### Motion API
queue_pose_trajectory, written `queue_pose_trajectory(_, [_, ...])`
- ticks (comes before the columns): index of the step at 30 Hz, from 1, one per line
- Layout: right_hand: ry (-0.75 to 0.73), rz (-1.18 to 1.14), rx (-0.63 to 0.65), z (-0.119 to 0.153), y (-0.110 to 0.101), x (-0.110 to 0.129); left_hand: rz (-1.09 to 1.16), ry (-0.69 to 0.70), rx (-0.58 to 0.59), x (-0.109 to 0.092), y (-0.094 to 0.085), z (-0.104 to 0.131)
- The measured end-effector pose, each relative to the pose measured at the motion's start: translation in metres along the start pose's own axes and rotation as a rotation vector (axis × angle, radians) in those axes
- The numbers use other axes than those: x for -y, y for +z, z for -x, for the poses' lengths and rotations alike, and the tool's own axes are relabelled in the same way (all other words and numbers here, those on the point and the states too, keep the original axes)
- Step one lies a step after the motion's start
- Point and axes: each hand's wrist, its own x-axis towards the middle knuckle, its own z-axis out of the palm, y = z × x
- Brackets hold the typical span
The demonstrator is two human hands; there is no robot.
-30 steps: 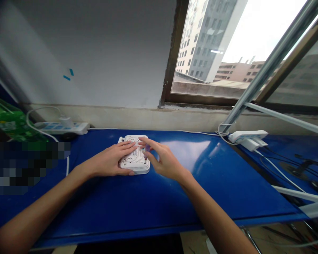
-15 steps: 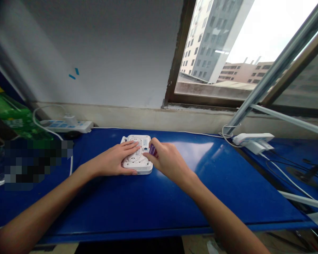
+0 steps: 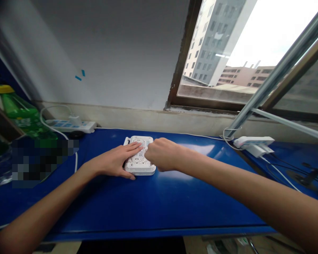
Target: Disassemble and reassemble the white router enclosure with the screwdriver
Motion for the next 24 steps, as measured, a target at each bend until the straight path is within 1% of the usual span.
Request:
queue_pose_trajectory(4, [0.281,-0.126,-0.012,-0.001,0.001,0.003,-0.012,-0.012,-0.001,-0.004,-0.001,-0.001])
queue_pose_trajectory(6, [0.373,-0.146,0.034,-0.002,-0.001,0.002,-0.019,-0.006,-0.009,-0.004,0.0,-0.001])
queue_pose_trajectory(7, [0.376,-0.141,0.063,-0.002,-0.002,0.0,-0.02,-0.004,-0.011,-0.003,0.0,0.0])
queue_pose_trajectory(8, [0.343,-0.138,0.088,-0.002,-0.004,-0.001,-0.019,-0.004,-0.011,-0.003,0.001,0.0])
queue_pose_trajectory(12, [0.034,-0.095,0.128,-0.006,-0.012,-0.004,-0.007,-0.011,-0.014,0.0,0.003,0.0])
queue_pose_trajectory(13, [-0.02,-0.074,0.145,-0.008,-0.014,-0.004,-0.003,-0.01,-0.016,0.0,0.004,0.0])
queue_pose_trajectory(15, [-0.062,-0.031,0.21,-0.012,-0.018,-0.003,0.0,-0.008,-0.014,0.001,0.004,0.0])
queue_pose_trajectory(17, [-0.065,-0.008,0.305,-0.017,-0.022,-0.001,-0.001,-0.009,0.0,0.001,0.003,-0.001])
queue_pose_trajectory(19, [-0.035,-0.003,0.387,-0.021,-0.025,0.003,-0.006,-0.021,0.018,0.0,0.001,-0.001])
queue_pose_trajectory(21, [0.045,-0.036,0.435,-0.024,-0.028,0.008,-0.008,-0.036,0.035,-0.003,-0.001,-0.001])
queue_pose_trajectory(24, [0.228,-0.118,0.45,-0.027,-0.031,0.016,-0.012,-0.044,0.043,-0.005,-0.002,-0.002])
